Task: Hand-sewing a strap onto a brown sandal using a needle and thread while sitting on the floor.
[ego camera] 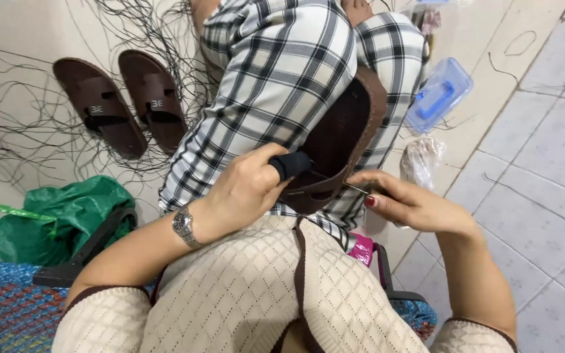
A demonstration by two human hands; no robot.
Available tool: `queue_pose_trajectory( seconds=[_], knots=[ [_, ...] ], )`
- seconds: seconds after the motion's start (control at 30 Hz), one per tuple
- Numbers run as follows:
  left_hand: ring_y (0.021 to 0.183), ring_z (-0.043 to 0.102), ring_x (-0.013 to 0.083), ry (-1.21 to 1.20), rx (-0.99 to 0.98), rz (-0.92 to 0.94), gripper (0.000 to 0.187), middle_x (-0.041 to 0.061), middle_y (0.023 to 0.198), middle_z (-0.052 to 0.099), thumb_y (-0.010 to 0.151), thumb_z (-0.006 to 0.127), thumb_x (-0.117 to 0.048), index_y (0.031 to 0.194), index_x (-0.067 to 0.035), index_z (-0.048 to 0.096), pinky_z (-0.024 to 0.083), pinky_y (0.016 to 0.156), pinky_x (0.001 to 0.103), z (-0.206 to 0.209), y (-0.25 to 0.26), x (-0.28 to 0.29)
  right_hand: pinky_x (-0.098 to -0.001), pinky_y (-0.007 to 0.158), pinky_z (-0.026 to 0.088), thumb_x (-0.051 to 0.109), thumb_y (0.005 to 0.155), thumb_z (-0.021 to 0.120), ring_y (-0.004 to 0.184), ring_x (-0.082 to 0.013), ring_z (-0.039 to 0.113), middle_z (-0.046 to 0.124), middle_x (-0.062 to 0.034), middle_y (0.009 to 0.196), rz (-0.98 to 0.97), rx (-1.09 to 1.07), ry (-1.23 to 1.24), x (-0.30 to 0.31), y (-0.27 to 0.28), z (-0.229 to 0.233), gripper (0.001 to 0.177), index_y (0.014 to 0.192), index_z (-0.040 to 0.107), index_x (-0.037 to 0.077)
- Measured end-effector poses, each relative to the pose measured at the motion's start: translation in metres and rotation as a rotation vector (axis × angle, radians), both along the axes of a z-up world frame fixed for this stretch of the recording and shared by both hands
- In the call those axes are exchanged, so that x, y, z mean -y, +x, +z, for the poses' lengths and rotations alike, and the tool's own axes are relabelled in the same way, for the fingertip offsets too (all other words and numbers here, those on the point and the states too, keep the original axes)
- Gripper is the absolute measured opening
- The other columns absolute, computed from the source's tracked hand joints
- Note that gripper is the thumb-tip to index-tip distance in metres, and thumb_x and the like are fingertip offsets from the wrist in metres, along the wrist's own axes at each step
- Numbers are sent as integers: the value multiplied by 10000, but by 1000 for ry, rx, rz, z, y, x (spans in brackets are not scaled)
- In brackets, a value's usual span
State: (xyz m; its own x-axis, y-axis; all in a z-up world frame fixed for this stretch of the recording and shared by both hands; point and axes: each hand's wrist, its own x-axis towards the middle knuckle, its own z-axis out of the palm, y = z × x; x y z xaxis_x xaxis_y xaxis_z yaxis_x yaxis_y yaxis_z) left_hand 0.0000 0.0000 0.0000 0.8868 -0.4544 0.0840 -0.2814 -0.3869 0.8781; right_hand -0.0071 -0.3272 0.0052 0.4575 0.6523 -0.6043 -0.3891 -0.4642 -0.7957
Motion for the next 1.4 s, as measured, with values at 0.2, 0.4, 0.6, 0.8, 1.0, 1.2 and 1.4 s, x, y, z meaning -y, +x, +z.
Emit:
queue_pose_trajectory(
  seconds=[0.2,0.4,0.6,0.8,1.0,1.2,1.4],
  knots=[
    [875,716,383,0,63,18,99,203,1019,695,838,737,1,753,50,736,577,711,397,-22,-14,4,-357,393,549,146,897,530,499,-177,695,667,-21,761,585,864,-980,-28,-36,121,615,1459,489,393],
    [1005,700,415,-112,23,179,73,220,1102,679,877,705,46,928,90,735,565,827,409,-39,-22,-6,-296,388,476,232,863,677,449,-226,617,680,-8,604,-155,650,-345,-4,-65,49,264,1107,722,142],
    [950,703,399,-68,-33,155,83,160,1019,680,879,703,58,957,61,732,568,798,392,4,-11,-4,-330,845,536,321,883,768,937,-242,669,686,-101,1015,-551,823,12,-37,-64,-41,213,900,795,110],
    [868,689,418,11,-4,126,55,173,967,667,886,694,53,925,82,721,556,732,408,0,-13,-1,-423,491,545,104,847,615,537,-332,689,684,-190,679,-64,513,237,-3,-42,7,157,860,740,10],
    [829,704,357,-41,-49,120,108,119,918,669,881,742,17,987,17,760,562,688,336,0,-11,-1,-484,583,519,102,772,749,634,-383,700,704,-185,669,-179,945,-443,-27,-40,36,414,1183,723,64],
    [769,696,337,0,-46,123,71,118,887,651,877,729,62,937,39,758,561,664,328,7,-10,-1,-389,585,574,-23,597,772,602,-279,709,695,-61,632,-295,1195,-392,-49,-57,-30,402,970,756,126],
    [804,635,323,478,534,408,452,187,1066,672,778,762,191,1179,32,630,528,664,435,-37,-5,-93,-282,515,416,-89,1126,675,689,-163,535,627,-142,1046,-1426,1065,-356,109,-84,-1,200,1152,549,65]
  ],
)
